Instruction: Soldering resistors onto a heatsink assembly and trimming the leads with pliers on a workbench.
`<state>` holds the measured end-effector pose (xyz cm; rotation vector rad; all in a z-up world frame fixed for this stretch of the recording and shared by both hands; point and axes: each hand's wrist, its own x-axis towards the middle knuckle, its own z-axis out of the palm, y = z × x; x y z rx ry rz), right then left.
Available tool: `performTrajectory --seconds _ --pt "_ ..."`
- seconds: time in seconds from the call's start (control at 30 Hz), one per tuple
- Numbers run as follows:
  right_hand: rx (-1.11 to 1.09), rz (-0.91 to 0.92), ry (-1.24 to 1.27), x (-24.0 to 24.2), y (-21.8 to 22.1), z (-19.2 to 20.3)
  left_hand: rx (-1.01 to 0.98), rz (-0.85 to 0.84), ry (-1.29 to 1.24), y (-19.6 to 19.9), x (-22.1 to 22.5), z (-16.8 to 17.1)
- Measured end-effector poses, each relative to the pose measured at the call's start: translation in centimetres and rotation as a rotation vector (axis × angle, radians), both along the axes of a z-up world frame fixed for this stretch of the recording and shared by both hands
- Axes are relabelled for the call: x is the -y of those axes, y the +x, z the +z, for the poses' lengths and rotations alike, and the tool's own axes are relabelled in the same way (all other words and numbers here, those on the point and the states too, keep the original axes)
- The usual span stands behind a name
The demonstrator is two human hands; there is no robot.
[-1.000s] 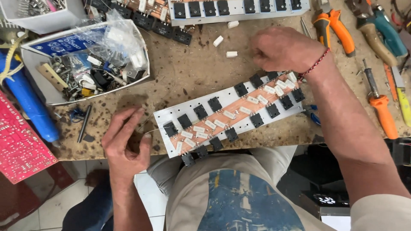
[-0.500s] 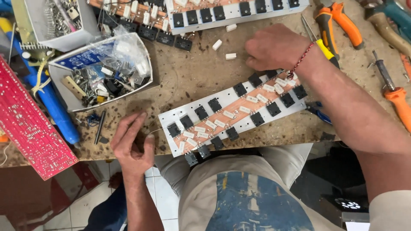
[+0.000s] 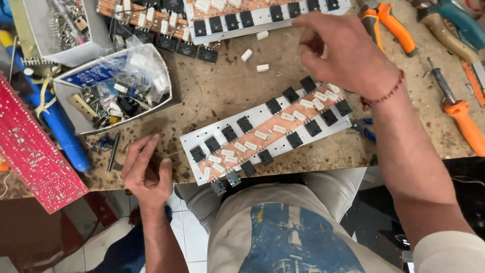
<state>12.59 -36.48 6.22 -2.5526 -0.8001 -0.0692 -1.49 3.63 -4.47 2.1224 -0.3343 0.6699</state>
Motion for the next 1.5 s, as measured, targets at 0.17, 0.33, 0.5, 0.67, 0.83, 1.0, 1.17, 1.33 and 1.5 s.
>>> performTrajectory --seconds 0.17,0.33,0.5,0.67,0.83,1.0,1.17,1.33,1.5 --pt "0.266 0.189 0.323 -0.7 -6.2 -2.0 0.280 0.099 0.003 -1.7 2.0 0.0" --pt "0.061 0.336 0.406 -5.4 -14.7 -2.7 0.431 -0.129 0.001 -5.2 8.7 3.6" --pt "-0.093 0.354 0.490 -8.4 -18.2 -2.5 0.130 -0.283 -0.047 -8.0 10.9 3.5" --pt "-0.200 0.166 0.617 -9.9 -20.7 -4.0 0.077 -0.266 -0.047 -9.2 10.1 2.4" --pt "-0.547 -0.107 0.790 -11.0 -20.5 -3.6 0.031 -0.211 -0.248 -10.5 10.5 0.3" --pt "-0.744 -0.160 0.940 -10.7 -19.7 -3.7 0.048 -0.184 -0.276 -9.1 10.4 1.6" --pt "-0.813 -0.089 1.001 -10.6 -19.4 -3.9 0.039 -0.195 -0.283 -9.2 10.7 1.1" --pt "-1.022 -0.138 1.169 -10.1 -20.0 -5.0 -0.062 -0.267 -0.371 -9.5 10.9 1.4" --pt "-1.222 -0.090 1.428 -10.1 -19.9 -5.5 -0.192 -0.368 -0.460 -10.1 10.8 1.0"
